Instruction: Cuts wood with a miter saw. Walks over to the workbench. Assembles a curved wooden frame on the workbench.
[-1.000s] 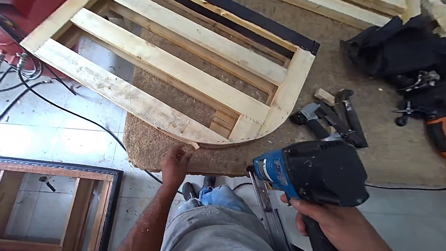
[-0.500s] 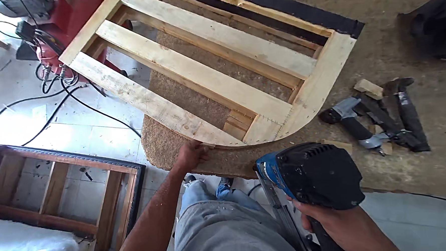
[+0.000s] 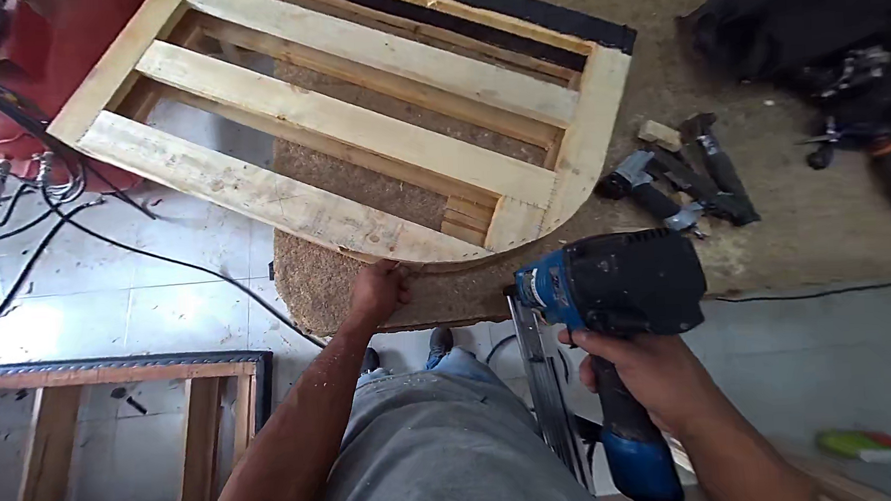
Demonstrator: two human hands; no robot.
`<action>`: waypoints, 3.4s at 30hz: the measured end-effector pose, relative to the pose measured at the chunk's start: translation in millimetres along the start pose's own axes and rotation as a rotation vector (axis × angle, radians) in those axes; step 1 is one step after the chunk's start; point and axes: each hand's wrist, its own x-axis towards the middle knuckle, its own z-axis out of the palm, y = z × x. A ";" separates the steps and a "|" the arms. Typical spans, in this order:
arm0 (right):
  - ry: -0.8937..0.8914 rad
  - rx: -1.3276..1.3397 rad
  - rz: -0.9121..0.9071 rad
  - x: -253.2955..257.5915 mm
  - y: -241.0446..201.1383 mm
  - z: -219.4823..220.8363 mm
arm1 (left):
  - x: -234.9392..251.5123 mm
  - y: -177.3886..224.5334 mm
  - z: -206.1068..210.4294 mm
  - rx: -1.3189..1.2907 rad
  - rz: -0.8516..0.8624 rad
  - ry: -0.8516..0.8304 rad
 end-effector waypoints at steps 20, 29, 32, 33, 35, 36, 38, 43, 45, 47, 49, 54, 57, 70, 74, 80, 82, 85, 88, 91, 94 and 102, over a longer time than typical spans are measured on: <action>-0.067 0.163 -0.024 -49.7 -104.6 62.9 | 4.2 -12.5 8.7 0.296 0.145 0.119; -0.097 0.163 0.007 -33.0 -143.6 103.2 | 8.9 -13.1 7.2 0.438 0.155 0.141; -0.099 0.148 0.021 -30.6 -146.4 109.5 | 9.6 -14.5 6.4 0.501 0.186 0.149; -0.101 0.139 0.022 -29.3 -146.5 110.6 | 9.7 -14.8 6.1 0.511 0.193 0.146; -0.096 0.124 0.030 -27.7 -147.3 113.2 | 10.8 -15.8 6.0 0.524 0.195 0.144; -0.091 0.120 0.034 -27.4 -147.7 114.6 | 11.1 -16.6 6.1 0.524 0.197 0.144; -0.084 0.117 0.045 -27.0 -148.5 116.9 | 10.7 -16.4 5.7 0.531 0.199 0.141; -0.054 0.121 0.077 -30.1 -153.2 121.3 | 10.5 -14.3 6.2 0.543 0.172 0.133; -0.049 0.116 0.084 -30.0 -154.4 121.9 | 11.8 -15.1 6.6 0.550 0.163 0.134; -0.046 0.113 0.088 -30.0 -155.2 122.8 | 12.4 -15.6 6.7 0.548 0.157 0.133; -0.044 0.108 0.085 -29.7 -155.4 123.9 | 12.0 -15.2 6.6 0.549 0.158 0.132; -0.040 0.073 0.094 -29.6 -159.0 127.4 | 9.3 -13.3 5.6 0.577 0.175 0.141; -0.028 0.048 0.094 -30.1 -160.5 130.3 | 8.1 -11.5 5.1 0.591 0.170 0.138; -0.030 0.076 0.041 -35.2 -165.4 128.2 | 7.9 -10.1 3.6 0.624 0.179 0.114; -0.044 0.072 0.064 -30.2 -163.2 133.8 | 6.2 -7.9 -1.3 0.599 0.200 0.068; -0.049 0.068 0.083 -28.1 -165.0 137.4 | 5.8 -6.6 -3.1 0.569 0.190 0.038; -0.049 0.060 0.085 -27.6 -166.3 139.1 | 6.8 -6.9 -2.6 0.564 0.179 0.037; -0.049 0.041 0.083 -27.5 -168.1 141.4 | 7.5 -7.1 -3.4 0.554 0.171 0.035; -0.043 0.032 0.091 -28.1 -170.3 142.9 | 6.4 -6.1 -3.8 0.550 0.184 0.033; -0.038 0.006 0.093 -27.5 -171.8 145.4 | 5.0 -6.2 -4.9 0.543 0.207 0.039; -0.029 -0.039 0.089 -28.0 -174.1 147.8 | 5.2 -9.6 -5.2 0.525 0.222 0.054; 0.036 -0.020 -0.049 -67.0 -106.6 94.3 | 11.9 -20.2 -2.5 0.402 0.226 0.045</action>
